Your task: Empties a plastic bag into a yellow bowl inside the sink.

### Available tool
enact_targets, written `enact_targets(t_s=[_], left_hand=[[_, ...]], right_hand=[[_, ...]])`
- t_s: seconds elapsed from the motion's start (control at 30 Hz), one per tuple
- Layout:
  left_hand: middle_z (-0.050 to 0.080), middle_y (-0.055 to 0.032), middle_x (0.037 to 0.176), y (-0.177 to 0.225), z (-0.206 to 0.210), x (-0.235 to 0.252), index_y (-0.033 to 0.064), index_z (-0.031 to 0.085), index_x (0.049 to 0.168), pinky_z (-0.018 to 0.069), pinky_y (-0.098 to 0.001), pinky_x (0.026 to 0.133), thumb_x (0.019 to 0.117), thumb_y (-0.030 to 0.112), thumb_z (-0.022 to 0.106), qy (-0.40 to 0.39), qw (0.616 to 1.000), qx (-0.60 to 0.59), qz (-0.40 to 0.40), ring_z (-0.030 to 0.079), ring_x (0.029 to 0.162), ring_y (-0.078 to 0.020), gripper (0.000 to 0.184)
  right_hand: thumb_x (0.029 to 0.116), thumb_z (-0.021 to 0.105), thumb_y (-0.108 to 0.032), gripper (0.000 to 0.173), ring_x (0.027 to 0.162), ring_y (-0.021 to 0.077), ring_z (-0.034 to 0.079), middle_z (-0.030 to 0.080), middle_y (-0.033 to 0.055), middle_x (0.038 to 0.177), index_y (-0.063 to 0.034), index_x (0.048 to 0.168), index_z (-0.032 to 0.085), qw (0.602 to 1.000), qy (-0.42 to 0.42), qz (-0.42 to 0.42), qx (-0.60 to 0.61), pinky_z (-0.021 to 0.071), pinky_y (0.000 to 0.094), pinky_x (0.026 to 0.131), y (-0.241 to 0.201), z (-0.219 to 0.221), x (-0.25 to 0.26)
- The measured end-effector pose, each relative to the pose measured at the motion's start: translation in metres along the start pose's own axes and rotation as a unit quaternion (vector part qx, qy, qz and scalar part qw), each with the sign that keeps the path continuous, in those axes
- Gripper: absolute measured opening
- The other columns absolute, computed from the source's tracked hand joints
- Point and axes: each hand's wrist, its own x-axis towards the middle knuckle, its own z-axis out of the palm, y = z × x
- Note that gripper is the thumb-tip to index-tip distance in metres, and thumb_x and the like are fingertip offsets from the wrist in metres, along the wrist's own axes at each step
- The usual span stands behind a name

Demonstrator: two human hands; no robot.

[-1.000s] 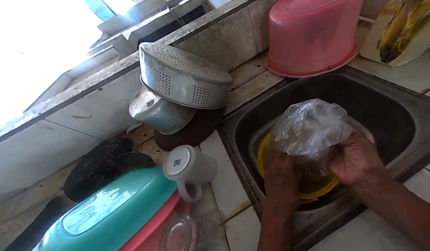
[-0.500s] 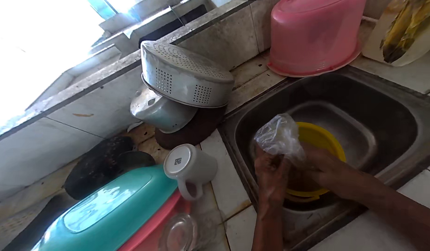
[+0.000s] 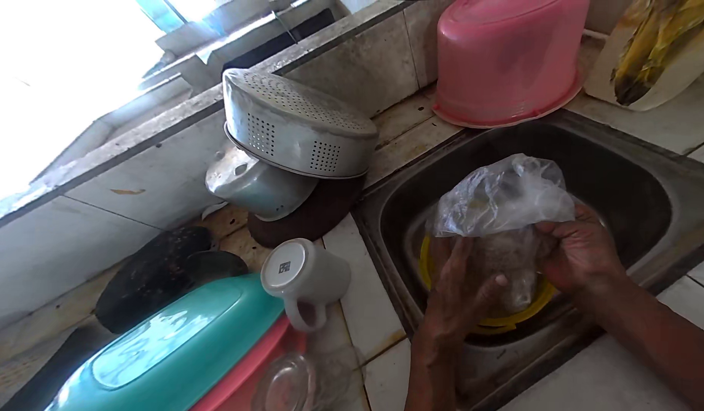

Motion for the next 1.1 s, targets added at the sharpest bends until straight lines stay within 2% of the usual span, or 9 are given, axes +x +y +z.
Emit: enact_targets(t_s=[0.17, 0.27, 0.4, 0.53, 0.63, 0.83, 0.97, 1.03, 1.1], left_hand=[[0.024, -0.0176, 0.165, 0.001, -0.004, 0.001, 0.019, 0.049, 0.152, 0.0399, -0.0529, 0.114, 0.0891, 0.03, 0.076, -0.065, 0.994, 0.076, -0.042, 0.029, 0.15, -0.035, 0.069], [0.048, -0.0235, 0.142, -0.007, 0.003, 0.003, 0.0206, 0.068, 0.135, 0.0535, -0.0485, 0.094, 0.0874, 0.014, 0.077, 0.031, 0.987, 0.154, 0.036, 0.052, 0.126, -0.0376, 0.048], [0.05, -0.0218, 0.147, -0.013, 0.002, 0.001, 0.0081, 0.077, 0.114, 0.054, -0.0448, 0.097, 0.0896, 0.0, 0.067, 0.041, 0.979, 0.188, 0.067, 0.06, 0.123, -0.034, 0.028], [0.062, -0.0177, 0.132, -0.012, 0.002, 0.0, 0.0085, 0.078, 0.109, 0.0557, -0.0408, 0.091, 0.094, 0.009, 0.061, 0.098, 0.975, 0.179, 0.084, 0.064, 0.114, -0.0282, 0.023], [0.061, -0.0096, 0.116, -0.01, 0.0, 0.002, 0.0107, 0.077, 0.114, 0.0513, -0.0261, 0.09, 0.1034, 0.027, 0.055, 0.147, 0.981, 0.105, 0.076, 0.058, 0.108, -0.0144, 0.03], [0.061, -0.0031, 0.113, -0.005, 0.001, 0.003, 0.0075, 0.077, 0.108, 0.051, -0.0173, 0.088, 0.1034, 0.035, 0.056, 0.17, 0.983, 0.012, 0.074, 0.059, 0.106, -0.0048, 0.035], [0.064, 0.0061, 0.093, -0.006, 0.0, 0.004, 0.0118, 0.075, 0.102, 0.0495, -0.015, 0.063, 0.1034, 0.028, 0.056, 0.225, 0.971, -0.076, -0.005, 0.058, 0.074, 0.0016, 0.025], [0.072, 0.0076, 0.097, -0.01, 0.001, 0.004, 0.0173, 0.076, 0.102, 0.0556, -0.0179, 0.067, 0.1015, 0.039, 0.06, 0.25, 0.949, -0.194, -0.018, 0.066, 0.08, -0.0005, 0.027], [0.075, 0.0052, 0.105, -0.006, 0.0, 0.005, 0.019, 0.077, 0.102, 0.0588, -0.022, 0.074, 0.1011, 0.037, 0.061, 0.266, 0.916, -0.297, -0.046, 0.07, 0.089, -0.0044, 0.025]], right_hand=[[0.0972, 0.044, 0.007, 0.029, 0.067, 0.0053, 0.068, 0.07, -0.0013, 0.078, -0.0122, 0.089, 0.064, 0.997, 0.068, 0.041, 0.009, 0.0589, 0.0234, 0.06, -0.001, 0.002, 0.004], [0.0947, 0.047, 0.011, 0.03, 0.064, 0.005, 0.068, 0.072, -0.0018, 0.076, -0.0109, 0.087, 0.066, 0.997, 0.04, 0.035, -0.057, 0.0593, 0.0235, 0.058, -0.001, 0.004, 0.002], [0.0911, 0.053, 0.013, 0.028, 0.078, 0.0051, 0.067, 0.07, 0.0005, 0.091, -0.0059, 0.106, 0.066, 0.97, -0.065, 0.036, -0.233, 0.0579, 0.0222, 0.068, 0.0, 0.0, 0.001], [0.0942, 0.058, 0.008, 0.025, 0.084, 0.005, 0.068, 0.07, 0.0026, 0.095, -0.0045, 0.114, 0.066, 0.941, -0.122, 0.022, -0.316, 0.0579, 0.0221, 0.074, 0.003, -0.002, 0.0], [0.0941, 0.06, 0.0, 0.023, 0.085, 0.0037, 0.067, 0.07, 0.0005, 0.094, -0.0078, 0.115, 0.067, 0.917, -0.15, -0.018, -0.368, 0.0572, 0.0233, 0.075, 0.003, -0.005, 0.0], [0.0957, 0.059, -0.001, 0.024, 0.083, 0.0065, 0.069, 0.072, 0.0025, 0.094, -0.0072, 0.117, 0.068, 0.915, -0.155, -0.028, -0.371, 0.0583, 0.0262, 0.073, -0.001, -0.005, -0.001], [0.0925, 0.06, 0.001, 0.025, 0.083, 0.0026, 0.068, 0.072, -0.002, 0.094, -0.0105, 0.113, 0.069, 0.916, -0.174, -0.063, -0.356, 0.0584, 0.0214, 0.072, -0.004, -0.001, -0.002], [0.0958, 0.061, 0.0, 0.022, 0.081, 0.0071, 0.068, 0.071, 0.0023, 0.093, -0.0084, 0.115, 0.068, 0.912, -0.163, -0.024, -0.375, 0.0573, 0.0272, 0.071, -0.003, -0.005, 0.003], [0.095, 0.061, -0.001, 0.026, 0.082, 0.0087, 0.069, 0.071, 0.0032, 0.096, -0.0082, 0.119, 0.066, 0.925, -0.164, 0.0, -0.344, 0.0592, 0.0272, 0.071, -0.001, -0.005, 0.003]])
